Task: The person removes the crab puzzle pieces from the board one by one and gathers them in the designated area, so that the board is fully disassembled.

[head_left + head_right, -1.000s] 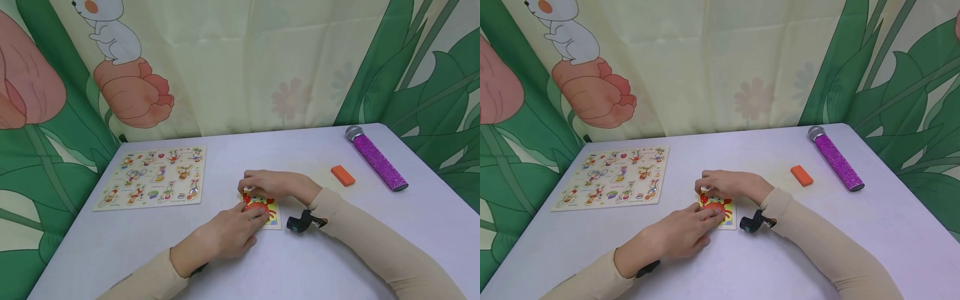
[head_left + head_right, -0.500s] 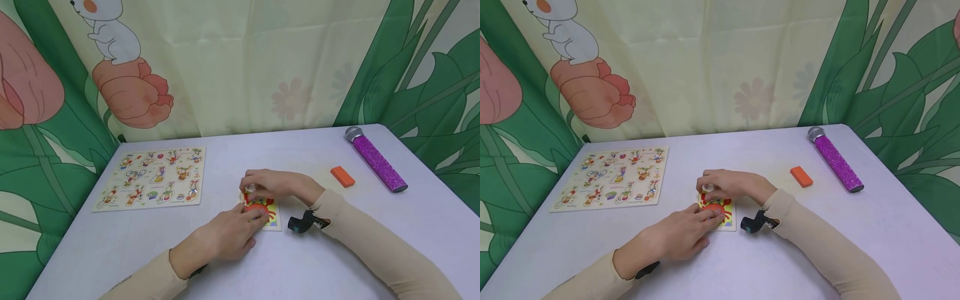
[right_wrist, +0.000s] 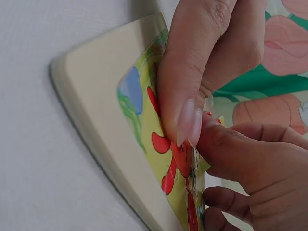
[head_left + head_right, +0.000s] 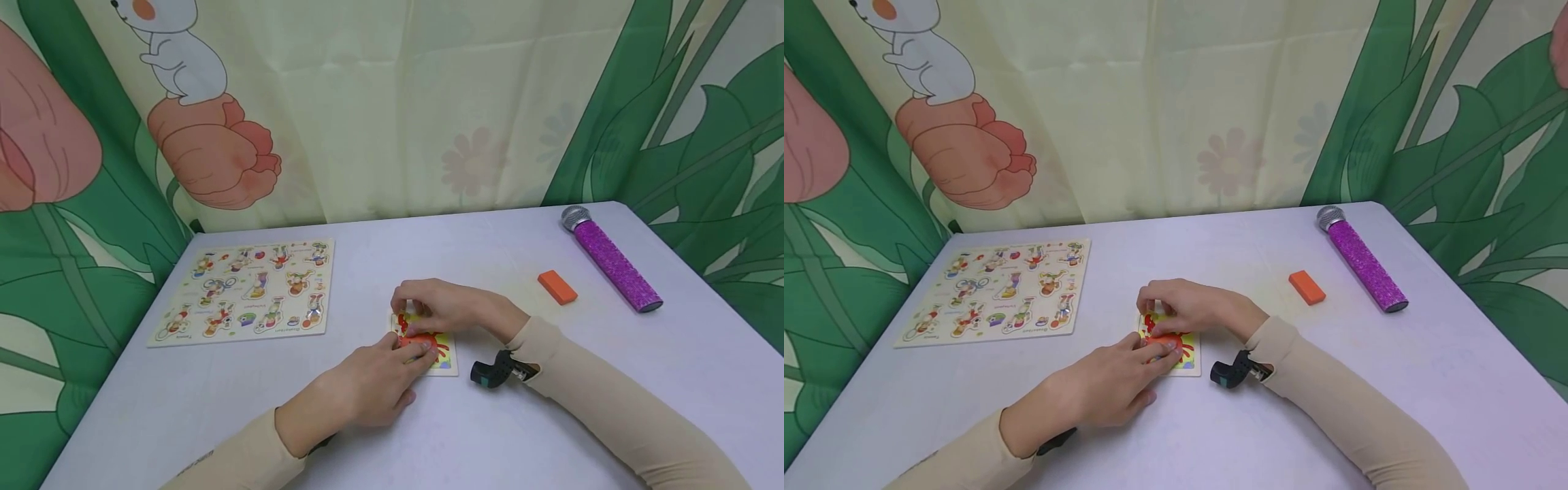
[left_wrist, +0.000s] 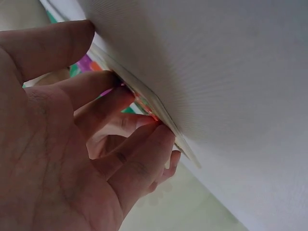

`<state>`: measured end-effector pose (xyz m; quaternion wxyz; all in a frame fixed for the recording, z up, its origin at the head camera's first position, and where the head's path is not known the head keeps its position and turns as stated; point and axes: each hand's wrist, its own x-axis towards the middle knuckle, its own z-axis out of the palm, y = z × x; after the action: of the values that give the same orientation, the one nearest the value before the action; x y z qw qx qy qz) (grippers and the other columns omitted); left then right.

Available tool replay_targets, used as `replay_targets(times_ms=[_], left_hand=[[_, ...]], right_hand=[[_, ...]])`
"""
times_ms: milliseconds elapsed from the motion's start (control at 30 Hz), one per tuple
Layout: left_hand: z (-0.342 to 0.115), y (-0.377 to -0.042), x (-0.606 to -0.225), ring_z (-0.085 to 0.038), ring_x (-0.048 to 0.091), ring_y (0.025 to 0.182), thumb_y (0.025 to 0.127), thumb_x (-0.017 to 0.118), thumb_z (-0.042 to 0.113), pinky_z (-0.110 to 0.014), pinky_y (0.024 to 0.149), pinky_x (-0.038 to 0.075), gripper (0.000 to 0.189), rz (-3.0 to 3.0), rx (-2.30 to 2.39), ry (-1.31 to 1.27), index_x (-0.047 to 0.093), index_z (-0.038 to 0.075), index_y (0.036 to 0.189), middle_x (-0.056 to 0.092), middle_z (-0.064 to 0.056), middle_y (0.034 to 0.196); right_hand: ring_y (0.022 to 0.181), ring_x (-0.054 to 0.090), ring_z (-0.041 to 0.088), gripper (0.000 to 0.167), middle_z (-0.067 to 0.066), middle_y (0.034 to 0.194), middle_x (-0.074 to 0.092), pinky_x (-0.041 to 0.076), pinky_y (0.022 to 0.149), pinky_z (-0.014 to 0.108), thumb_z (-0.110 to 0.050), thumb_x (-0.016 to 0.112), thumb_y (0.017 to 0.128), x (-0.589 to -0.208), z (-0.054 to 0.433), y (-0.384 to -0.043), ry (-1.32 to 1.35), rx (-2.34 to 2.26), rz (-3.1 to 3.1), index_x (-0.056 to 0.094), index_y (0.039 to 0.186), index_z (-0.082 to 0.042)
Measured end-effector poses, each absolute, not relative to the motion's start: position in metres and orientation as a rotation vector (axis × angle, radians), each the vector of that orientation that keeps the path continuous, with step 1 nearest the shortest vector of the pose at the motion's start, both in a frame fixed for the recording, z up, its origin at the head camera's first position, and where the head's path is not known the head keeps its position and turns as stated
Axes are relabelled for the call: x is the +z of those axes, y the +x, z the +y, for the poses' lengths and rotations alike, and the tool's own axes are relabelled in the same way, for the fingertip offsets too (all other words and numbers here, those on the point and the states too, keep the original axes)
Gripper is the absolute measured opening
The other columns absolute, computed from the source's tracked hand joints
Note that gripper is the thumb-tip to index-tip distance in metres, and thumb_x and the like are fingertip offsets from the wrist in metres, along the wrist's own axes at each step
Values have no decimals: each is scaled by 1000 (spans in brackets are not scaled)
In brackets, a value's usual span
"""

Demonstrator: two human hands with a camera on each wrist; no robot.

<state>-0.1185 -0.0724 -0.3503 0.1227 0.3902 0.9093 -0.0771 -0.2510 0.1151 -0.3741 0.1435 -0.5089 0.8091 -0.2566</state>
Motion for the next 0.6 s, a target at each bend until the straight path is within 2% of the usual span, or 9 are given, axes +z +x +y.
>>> replay_targets(times_ms=[333, 600], left_hand=[[-72, -117, -349, -30, 40, 146, 102, 59, 39, -40, 115, 41, 65, 2661, -223, 1129, 36, 24, 161, 33, 9, 166], [-71, -117, -348, -29, 44, 141, 102, 59, 40, -37, 111, 46, 64, 2662, -226, 1139, 38, 24, 161, 35, 9, 165]], right_hand=[[88, 56, 13, 25, -10, 112, 61, 51, 81, 28, -21, 74, 95, -373, 114, -246, -1478, -724, 2386, 62, 117, -18], [90, 57, 14, 28, -10, 114, 62, 52, 83, 28, -20, 72, 96, -374, 118, -242, -1486, -743, 2410, 62, 122, -15]])
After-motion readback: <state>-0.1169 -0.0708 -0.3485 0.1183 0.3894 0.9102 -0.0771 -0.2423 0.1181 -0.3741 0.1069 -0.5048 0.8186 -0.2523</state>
